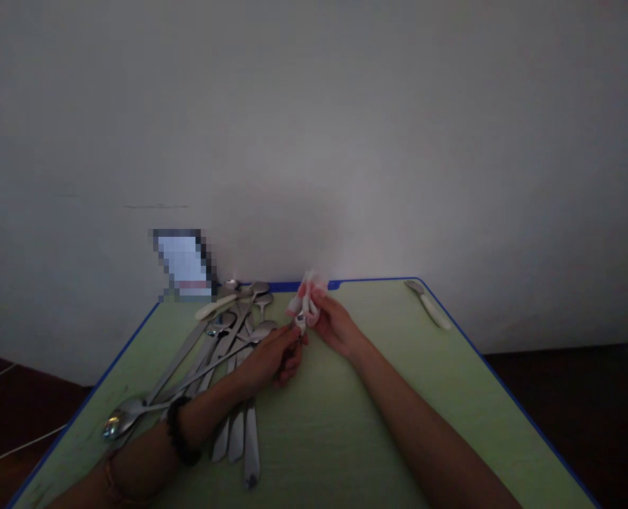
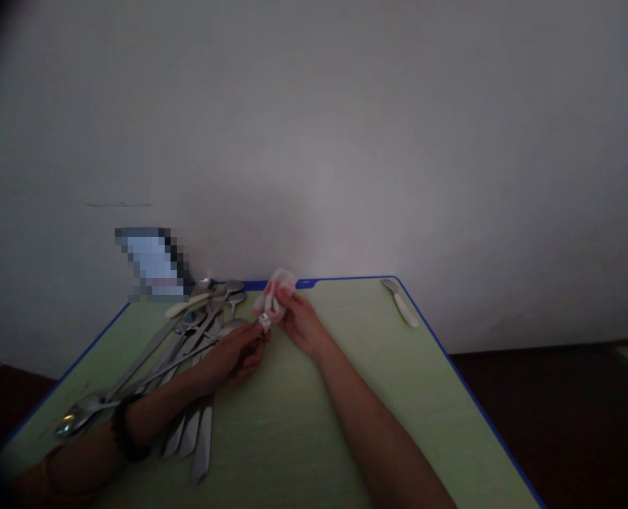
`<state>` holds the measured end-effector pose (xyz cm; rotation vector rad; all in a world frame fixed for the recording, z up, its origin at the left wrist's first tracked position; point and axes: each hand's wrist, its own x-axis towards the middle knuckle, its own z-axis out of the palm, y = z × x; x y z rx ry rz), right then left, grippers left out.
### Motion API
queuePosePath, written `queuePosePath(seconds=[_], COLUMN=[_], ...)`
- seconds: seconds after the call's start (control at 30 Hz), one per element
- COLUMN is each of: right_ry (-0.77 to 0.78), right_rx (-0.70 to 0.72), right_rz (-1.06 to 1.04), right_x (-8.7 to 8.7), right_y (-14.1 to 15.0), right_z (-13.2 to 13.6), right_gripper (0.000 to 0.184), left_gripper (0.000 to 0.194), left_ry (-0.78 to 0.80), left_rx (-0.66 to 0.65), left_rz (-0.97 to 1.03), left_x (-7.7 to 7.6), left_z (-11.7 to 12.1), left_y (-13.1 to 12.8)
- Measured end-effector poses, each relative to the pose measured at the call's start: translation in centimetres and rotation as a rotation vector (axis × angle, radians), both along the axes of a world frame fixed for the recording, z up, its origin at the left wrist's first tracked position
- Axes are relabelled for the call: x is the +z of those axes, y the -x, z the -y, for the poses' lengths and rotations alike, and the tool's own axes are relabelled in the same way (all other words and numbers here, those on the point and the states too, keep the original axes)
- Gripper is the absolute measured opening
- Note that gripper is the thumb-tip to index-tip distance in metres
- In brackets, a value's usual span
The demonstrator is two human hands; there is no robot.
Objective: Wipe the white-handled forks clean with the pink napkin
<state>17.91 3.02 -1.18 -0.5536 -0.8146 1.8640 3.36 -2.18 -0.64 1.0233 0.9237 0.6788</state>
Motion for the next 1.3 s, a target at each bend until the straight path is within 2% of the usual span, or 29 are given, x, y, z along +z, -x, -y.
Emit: queuePosePath(seconds=[0.13, 0.27, 0.43, 0.57, 0.8, 0.93, 1.07, 1.3], right_ry=[0.018, 0.037, 0.046, 0.056, 0.273, 0.330, 0.266, 0.105], right_rx=[-0.016, -0.025, 0.018, 0.041, -0.141, -0.154, -0.100, -0.016], right_rz=[-0.005, -0.001, 0.001, -0.041, -0.206, -0.211, -0.172, 0.013], right_x=[-0.42, -0.47, -0.09, 0.25, 0.17, 0.18, 0.04, -0.22], right_y=[0.15, 0.23, 0.09, 0.08, -0.12, -0.44, -0.12, 0.30], right_z=[-0.02, -0.01, 0.08, 0.00, -0.73, -0.88, -0.73, -0.26], right_gripper=[0.029, 0.022, 0.022, 0.014, 0.013, 0.022, 0.018, 0.017], left_gripper=[0.045, 0.047, 0.047, 0.047, 0.046, 0.046, 0.047, 0.047], left_ry=[0.033, 0.033, 0.031, 0.018, 0.025, 0.020, 0.004, -0.030], left_rx=[0.005, -0.006, -0.020, -0.038, -0.064, -0.076, -0.077, -0.072], left_rz=[-0.013, -0.012, -0.005, -0.039, -0.029, -0.021, -0.035, -0.053], left_x=[0.44, 0.59, 0.65, 0.65, 0.08, -0.07, 0.04, 0.41], left_z=[-0.01, -0.05, -0.02, -0.08, -0.32, -0.23, -0.11, 0.02], left_y=[-0.14, -0.11, 0.05, 0.06, 0.09, 0.22, 0.24, 0.12])
